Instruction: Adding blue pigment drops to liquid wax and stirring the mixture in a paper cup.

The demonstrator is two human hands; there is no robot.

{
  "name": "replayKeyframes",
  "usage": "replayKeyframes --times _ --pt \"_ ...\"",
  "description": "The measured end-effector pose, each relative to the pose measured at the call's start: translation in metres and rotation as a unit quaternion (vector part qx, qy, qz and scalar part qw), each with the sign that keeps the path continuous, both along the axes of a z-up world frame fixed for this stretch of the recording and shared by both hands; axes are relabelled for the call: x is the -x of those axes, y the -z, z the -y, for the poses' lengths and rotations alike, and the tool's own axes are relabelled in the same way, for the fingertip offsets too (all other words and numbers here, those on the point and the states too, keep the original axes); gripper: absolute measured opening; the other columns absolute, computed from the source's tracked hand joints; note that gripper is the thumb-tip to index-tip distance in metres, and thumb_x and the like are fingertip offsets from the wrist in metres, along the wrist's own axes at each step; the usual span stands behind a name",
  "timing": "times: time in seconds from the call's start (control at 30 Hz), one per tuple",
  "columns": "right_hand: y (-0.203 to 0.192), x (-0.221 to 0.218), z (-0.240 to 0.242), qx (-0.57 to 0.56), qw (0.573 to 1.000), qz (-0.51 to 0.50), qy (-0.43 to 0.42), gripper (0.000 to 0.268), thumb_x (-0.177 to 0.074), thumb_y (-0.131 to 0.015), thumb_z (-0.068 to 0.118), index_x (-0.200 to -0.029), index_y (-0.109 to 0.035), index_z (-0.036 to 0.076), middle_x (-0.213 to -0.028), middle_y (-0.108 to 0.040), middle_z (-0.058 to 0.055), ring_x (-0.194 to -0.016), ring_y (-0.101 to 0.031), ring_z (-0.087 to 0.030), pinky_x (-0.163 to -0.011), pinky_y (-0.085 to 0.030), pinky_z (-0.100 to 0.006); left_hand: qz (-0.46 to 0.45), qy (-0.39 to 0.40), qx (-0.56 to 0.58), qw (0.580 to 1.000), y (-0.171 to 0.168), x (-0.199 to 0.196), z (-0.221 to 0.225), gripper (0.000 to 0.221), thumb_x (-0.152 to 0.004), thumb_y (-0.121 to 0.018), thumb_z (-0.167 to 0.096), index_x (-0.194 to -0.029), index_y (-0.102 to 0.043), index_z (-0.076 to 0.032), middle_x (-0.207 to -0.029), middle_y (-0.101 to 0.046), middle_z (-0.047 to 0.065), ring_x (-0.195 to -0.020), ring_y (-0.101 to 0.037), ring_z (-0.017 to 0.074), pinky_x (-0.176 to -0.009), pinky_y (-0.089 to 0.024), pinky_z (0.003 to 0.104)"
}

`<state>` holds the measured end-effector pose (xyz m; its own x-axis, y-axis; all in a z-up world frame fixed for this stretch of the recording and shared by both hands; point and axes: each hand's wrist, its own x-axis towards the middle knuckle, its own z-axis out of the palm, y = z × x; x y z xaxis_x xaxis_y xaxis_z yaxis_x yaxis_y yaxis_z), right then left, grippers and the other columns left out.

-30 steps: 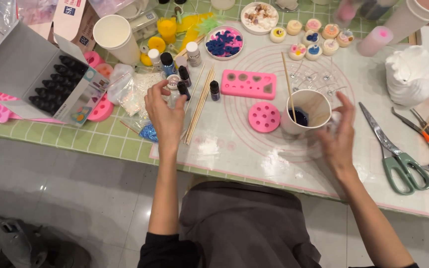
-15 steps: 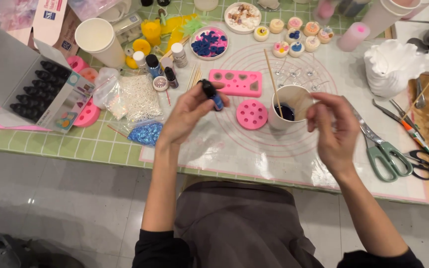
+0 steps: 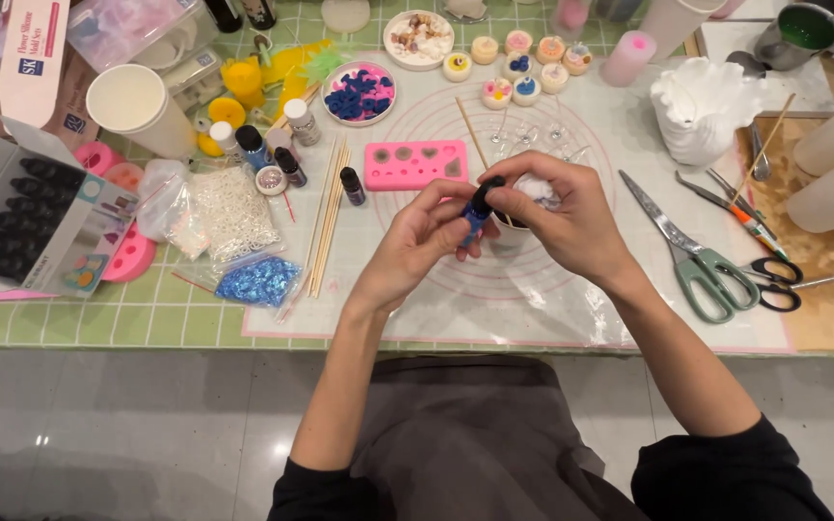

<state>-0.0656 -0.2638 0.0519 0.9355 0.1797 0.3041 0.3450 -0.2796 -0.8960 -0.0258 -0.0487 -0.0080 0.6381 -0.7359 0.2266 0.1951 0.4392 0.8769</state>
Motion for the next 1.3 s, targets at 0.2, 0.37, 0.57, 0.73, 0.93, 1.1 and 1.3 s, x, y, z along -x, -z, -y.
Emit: replayKeyframes --times 0.2,0.37,0.57,0.73,0.93,1.1,1.3 --pt "0.005 0.002 -0.002 0.026 0.997 0.056 0.042 0.019 -0.100 -0.072 0.008 -0.116 -0.069 -0.001 -0.099 -0.069 -0.004 -0.094 -0.063 -0.009 -0.086 -0.052 -0.025 0.051 -0.201 -0.033 0.978 0.018 0.012 0.027 0.027 -0.104 -0.066 -0.008 -0.128 -0.058 0.000 -0.106 -0.067 0.004 -0.092 -0.061 0.0074 -0.081 -0.052 0.024" --pt "0.000 0.003 -0.004 0.050 0.996 0.050 0.046 0.017 -0.100 -0.070 0.005 -0.116 -0.067 -0.002 -0.095 -0.069 -0.004 -0.088 -0.064 -0.008 -0.079 -0.053 -0.025 0.069 -0.225 -0.072 0.969 0.009 0.014 0.027 0.023 -0.105 -0.061 -0.009 -0.126 -0.061 0.000 -0.092 -0.063 0.000 -0.082 -0.056 0.0051 -0.072 -0.047 0.022" --pt "-0.017 0.005 -0.001 0.099 0.993 0.059 0.019 0.017 -0.098 -0.066 -0.001 -0.115 -0.066 0.000 -0.096 -0.071 -0.005 -0.081 -0.066 -0.011 -0.072 -0.054 -0.026 0.034 -0.144 -0.052 0.988 0.014 0.005 0.022 0.023 -0.109 -0.054 -0.016 -0.123 -0.064 -0.001 -0.083 -0.059 -0.001 -0.072 -0.050 0.0053 -0.063 -0.041 0.022" --pt "-0.054 0.008 0.000 0.121 0.972 0.179 -0.093 0.027 -0.094 -0.057 -0.008 -0.119 -0.064 -0.002 -0.106 -0.065 -0.013 -0.097 -0.064 -0.024 -0.082 -0.052 -0.035 0.002 -0.093 -0.018 0.996 0.008 -0.003 0.022 0.023 -0.112 -0.051 -0.020 -0.121 -0.063 -0.002 -0.082 -0.056 -0.003 -0.069 -0.048 0.0043 -0.062 -0.038 0.021" --pt "-0.044 0.004 0.011 0.209 0.973 0.061 0.072 0.025 -0.092 -0.074 0.010 -0.116 -0.070 0.004 -0.087 -0.070 -0.008 -0.080 -0.070 -0.017 -0.073 -0.054 -0.032 0.066 -0.139 -0.097 0.983 -0.013 0.002 0.031 0.023 -0.109 -0.053 -0.021 -0.119 -0.064 -0.003 -0.080 -0.054 -0.004 -0.067 -0.045 0.0035 -0.059 -0.039 0.021" --pt "-0.058 0.006 0.016 0.273 0.952 0.135 -0.017 0.024 -0.093 -0.072 0.007 -0.116 -0.071 0.002 -0.096 -0.073 -0.009 -0.088 -0.069 -0.018 -0.077 -0.054 -0.035 0.035 -0.093 -0.100 0.990 -0.001 -0.013 0.026 0.028 -0.109 -0.053 -0.025 -0.119 -0.067 -0.002 -0.078 -0.058 -0.003 -0.063 -0.048 0.0034 -0.056 -0.039 0.020" --pt "-0.048 0.006 0.024 0.163 0.979 0.103 -0.072 0.021 -0.093 -0.065 -0.007 -0.111 -0.071 0.002 -0.116 -0.069 -0.009 -0.099 -0.073 -0.019 -0.082 -0.062 -0.029 -0.116 0.092 0.005 0.989 -0.018 -0.020 0.013 0.044 -0.111 -0.053 -0.033 -0.121 -0.067 0.007 -0.078 -0.060 0.002 -0.063 -0.050 0.0066 -0.054 -0.039 0.021"
